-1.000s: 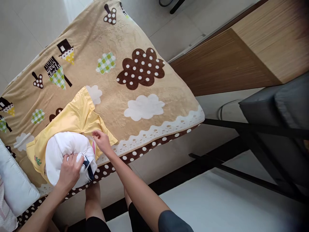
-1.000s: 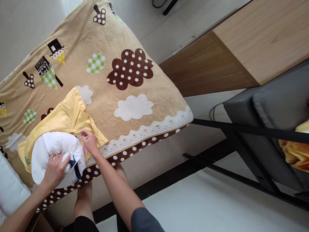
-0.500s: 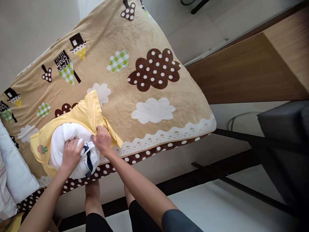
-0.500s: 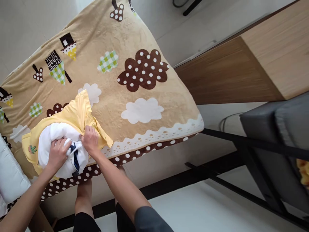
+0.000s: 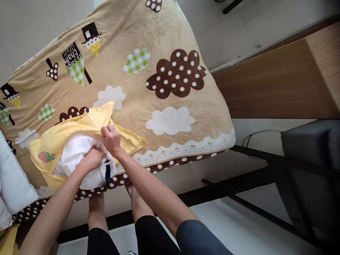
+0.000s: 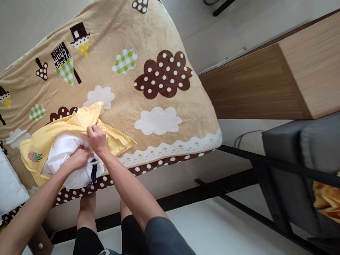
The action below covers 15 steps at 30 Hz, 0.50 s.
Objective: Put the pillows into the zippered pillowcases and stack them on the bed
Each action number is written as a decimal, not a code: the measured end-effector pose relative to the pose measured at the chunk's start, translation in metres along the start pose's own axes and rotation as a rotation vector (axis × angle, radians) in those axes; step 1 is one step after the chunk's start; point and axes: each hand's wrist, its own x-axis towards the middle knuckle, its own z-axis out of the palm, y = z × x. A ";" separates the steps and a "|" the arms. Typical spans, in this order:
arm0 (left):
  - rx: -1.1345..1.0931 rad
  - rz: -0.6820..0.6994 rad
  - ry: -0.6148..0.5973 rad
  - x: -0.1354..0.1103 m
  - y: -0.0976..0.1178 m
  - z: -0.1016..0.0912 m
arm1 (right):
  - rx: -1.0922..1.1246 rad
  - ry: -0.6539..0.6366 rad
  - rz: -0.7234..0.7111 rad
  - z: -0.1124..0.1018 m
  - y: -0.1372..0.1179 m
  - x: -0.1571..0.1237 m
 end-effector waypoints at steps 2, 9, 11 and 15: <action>-0.039 -0.087 0.097 0.011 -0.008 -0.005 | 0.017 0.028 -0.071 -0.003 -0.001 -0.013; -0.074 -0.357 0.275 0.017 -0.029 -0.023 | 0.042 -0.008 0.325 0.000 0.017 -0.035; -0.029 -0.361 0.288 0.009 -0.029 -0.022 | 0.053 -0.105 0.360 -0.003 0.017 -0.033; 0.022 -0.375 0.372 -0.007 -0.031 -0.011 | 0.013 -0.320 0.319 -0.024 0.005 -0.049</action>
